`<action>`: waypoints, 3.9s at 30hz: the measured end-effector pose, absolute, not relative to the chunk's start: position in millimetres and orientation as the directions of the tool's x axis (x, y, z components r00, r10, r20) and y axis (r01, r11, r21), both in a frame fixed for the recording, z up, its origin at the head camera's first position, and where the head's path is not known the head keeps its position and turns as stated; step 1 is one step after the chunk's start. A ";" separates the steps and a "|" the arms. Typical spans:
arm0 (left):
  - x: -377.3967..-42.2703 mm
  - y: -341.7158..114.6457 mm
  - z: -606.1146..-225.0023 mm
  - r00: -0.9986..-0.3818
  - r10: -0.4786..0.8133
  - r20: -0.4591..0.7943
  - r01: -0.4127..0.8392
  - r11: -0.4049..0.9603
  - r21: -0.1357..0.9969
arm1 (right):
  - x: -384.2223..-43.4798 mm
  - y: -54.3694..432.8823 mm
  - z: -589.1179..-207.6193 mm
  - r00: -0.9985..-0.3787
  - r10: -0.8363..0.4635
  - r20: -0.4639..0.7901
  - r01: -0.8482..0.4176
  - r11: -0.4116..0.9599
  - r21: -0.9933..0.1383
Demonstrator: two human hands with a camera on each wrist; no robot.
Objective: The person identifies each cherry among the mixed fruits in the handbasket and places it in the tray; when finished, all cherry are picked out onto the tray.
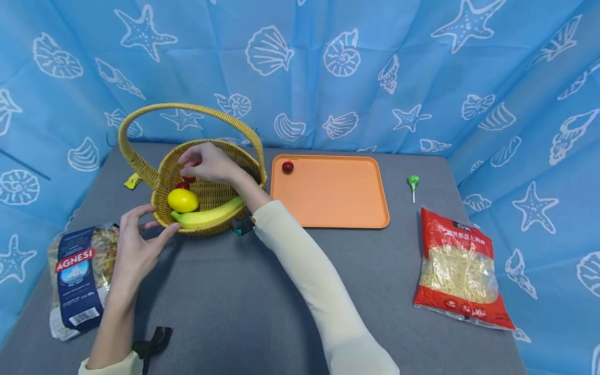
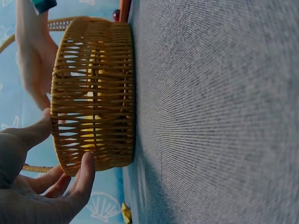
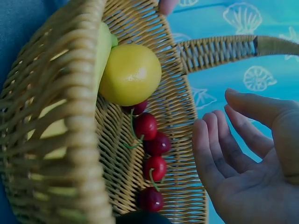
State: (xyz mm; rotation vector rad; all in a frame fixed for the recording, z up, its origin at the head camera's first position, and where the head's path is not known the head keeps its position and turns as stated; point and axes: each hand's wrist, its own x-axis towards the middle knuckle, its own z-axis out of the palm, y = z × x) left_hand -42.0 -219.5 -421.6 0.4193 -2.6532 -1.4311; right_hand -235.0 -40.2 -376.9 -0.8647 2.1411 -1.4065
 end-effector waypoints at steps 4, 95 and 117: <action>-42.3 -219.2 -420.7 -0.954 -0.294 -0.054 -0.209 0.525 0.825 | -240.3 -47.4 -381.3 -0.714 -0.694 -0.091 -0.155 0.284 -0.946; -42.6 -221.1 -420.7 -0.959 -0.274 -0.065 -0.208 0.535 0.819 | -216.6 184.8 -406.4 -0.960 -0.251 0.125 -0.202 0.309 -0.929; -42.1 -221.6 -418.6 -0.961 -0.271 -0.061 -0.205 0.543 0.814 | -260.6 197.5 -457.4 -0.966 -0.258 -0.032 -0.113 0.527 -0.842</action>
